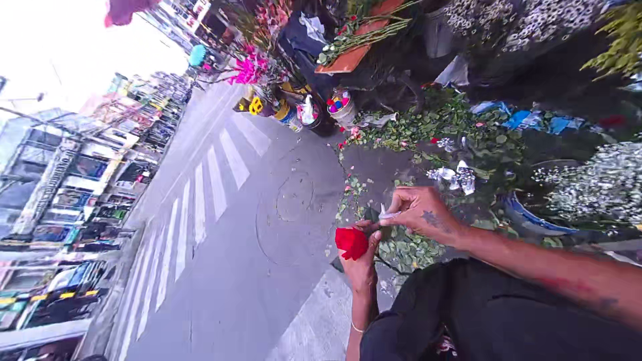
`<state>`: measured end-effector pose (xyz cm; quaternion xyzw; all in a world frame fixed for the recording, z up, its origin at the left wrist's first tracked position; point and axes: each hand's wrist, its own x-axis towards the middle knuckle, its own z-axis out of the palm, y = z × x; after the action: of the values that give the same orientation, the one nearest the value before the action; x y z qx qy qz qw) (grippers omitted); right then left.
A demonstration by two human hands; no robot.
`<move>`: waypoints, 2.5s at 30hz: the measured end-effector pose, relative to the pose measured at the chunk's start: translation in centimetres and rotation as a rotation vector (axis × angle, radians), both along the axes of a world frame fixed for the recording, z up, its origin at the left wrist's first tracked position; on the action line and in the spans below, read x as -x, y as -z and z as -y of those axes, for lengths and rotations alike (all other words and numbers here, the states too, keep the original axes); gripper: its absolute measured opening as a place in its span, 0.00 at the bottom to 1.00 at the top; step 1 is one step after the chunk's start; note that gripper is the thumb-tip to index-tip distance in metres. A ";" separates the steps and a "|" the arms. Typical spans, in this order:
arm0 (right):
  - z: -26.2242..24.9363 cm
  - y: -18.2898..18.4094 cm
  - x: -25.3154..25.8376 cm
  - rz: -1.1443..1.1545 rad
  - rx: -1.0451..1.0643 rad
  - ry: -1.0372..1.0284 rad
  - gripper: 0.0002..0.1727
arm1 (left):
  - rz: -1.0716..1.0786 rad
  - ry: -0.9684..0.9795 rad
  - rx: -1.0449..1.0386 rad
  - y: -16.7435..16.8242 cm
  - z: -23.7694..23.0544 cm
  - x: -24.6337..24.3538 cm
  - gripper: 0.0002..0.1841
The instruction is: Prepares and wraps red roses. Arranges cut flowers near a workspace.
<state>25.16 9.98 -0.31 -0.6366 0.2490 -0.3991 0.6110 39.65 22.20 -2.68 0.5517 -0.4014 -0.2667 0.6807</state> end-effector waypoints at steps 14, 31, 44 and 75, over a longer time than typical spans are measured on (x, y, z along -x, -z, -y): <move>10.2 4.9 -17.0 -0.105 0.437 -0.112 0.09 | 0.207 -0.256 -0.053 1.3 10.6 -12.3 0.10; 39.7 2.6 -33.0 -0.158 -0.153 -0.148 0.05 | 0.359 -0.217 -0.243 -0.6 41.2 -30.4 0.15; 56.3 3.5 -46.9 -0.166 0.495 -0.003 0.07 | 0.241 -0.077 -0.132 1.4 59.3 -46.7 0.12; 76.8 -0.8 -56.5 -0.146 -0.381 -0.396 0.13 | 0.325 0.306 -0.026 -2.0 75.3 -56.4 0.18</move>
<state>81.61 -66.78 0.46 -0.5738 0.2333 -0.1711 0.7662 96.05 -53.11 -0.69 0.5289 -0.5812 -0.2797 0.5515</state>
